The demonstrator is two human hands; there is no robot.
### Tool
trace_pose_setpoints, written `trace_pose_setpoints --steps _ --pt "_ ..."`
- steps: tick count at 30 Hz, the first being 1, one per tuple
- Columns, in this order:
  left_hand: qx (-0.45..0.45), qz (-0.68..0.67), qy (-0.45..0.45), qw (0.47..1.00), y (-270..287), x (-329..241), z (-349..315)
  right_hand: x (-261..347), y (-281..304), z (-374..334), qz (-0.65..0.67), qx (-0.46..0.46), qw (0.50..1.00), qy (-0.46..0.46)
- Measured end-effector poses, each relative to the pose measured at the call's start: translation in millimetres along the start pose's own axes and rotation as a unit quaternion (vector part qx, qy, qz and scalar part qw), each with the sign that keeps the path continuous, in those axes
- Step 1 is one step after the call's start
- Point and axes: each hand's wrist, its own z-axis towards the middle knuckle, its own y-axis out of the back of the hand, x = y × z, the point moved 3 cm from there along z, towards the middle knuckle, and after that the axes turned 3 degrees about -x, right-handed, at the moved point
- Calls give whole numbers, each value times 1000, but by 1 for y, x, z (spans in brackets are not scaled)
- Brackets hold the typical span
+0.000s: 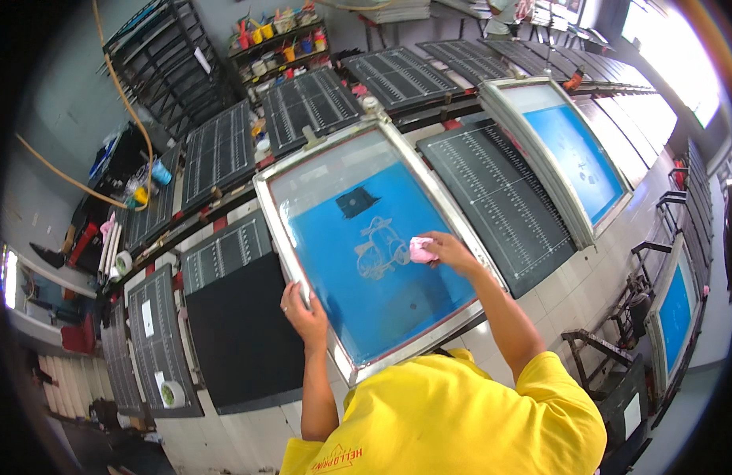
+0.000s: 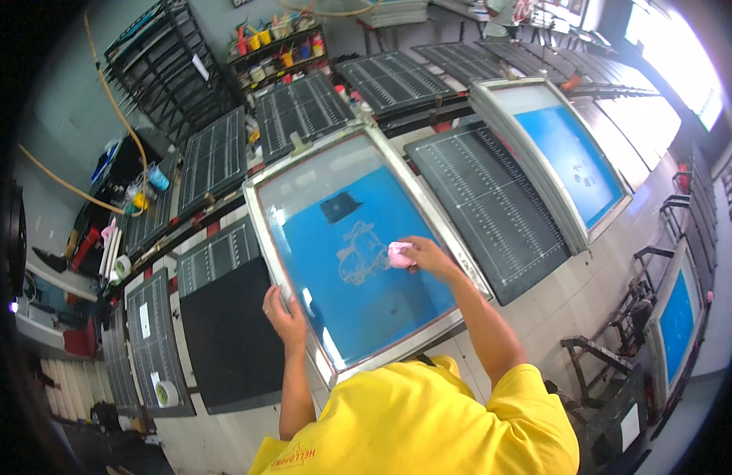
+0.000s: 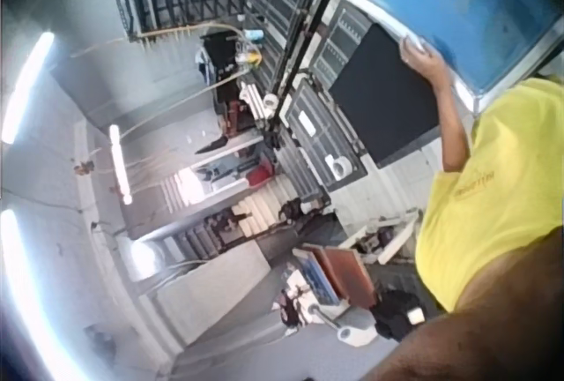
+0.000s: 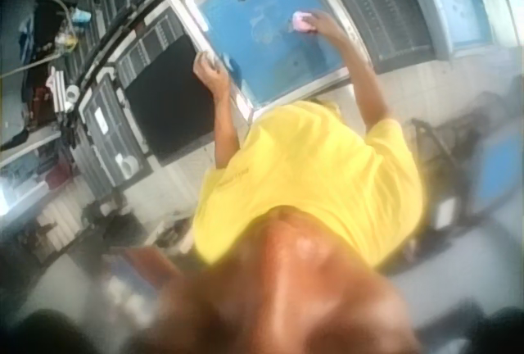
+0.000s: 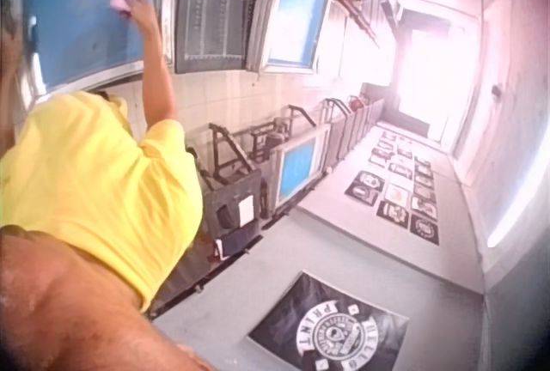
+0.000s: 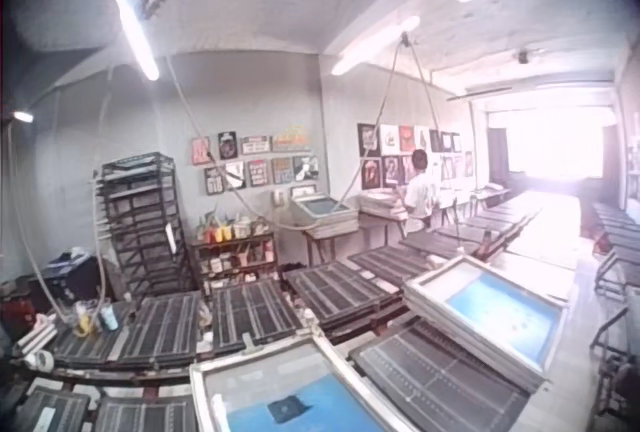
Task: The person wipes a screen with a cloth, inspects various screens by holding them up to the light, and applies tape to the edges of a screen frame.
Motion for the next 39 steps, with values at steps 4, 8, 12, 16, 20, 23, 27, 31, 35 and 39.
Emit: trace_pose_setpoints --steps 4,8,12,16,20,23,27,31,35,39 --pt "34 -67 90 993 -13 25 -18 -7 -2 10 63 -14 996 58" --pt "92 -75 169 978 -22 31 -28 -12 -1 17 110 -29 990 87" --pt "95 -96 202 970 -23 33 -29 -14 -4 16 120 -57 987 93" --pt "96 -106 209 968 -19 28 -27 -18 -8 12 125 -78 985 89" --pt "94 -139 227 959 -22 36 -31 -23 -7 15 149 -105 978 99" --pt "94 -144 237 956 -22 36 -31 -21 -7 14 145 -128 977 94" --pt "98 -158 249 951 -21 35 -30 -17 -5 19 147 -129 977 87" --pt "94 -168 243 951 -24 45 -34 -4 -9 19 122 -142 978 93" --pt "91 -169 246 950 -23 40 -32 3 -12 18 108 -160 977 91" --pt "91 -173 253 948 -23 36 -30 7 -16 14 94 -184 975 87"
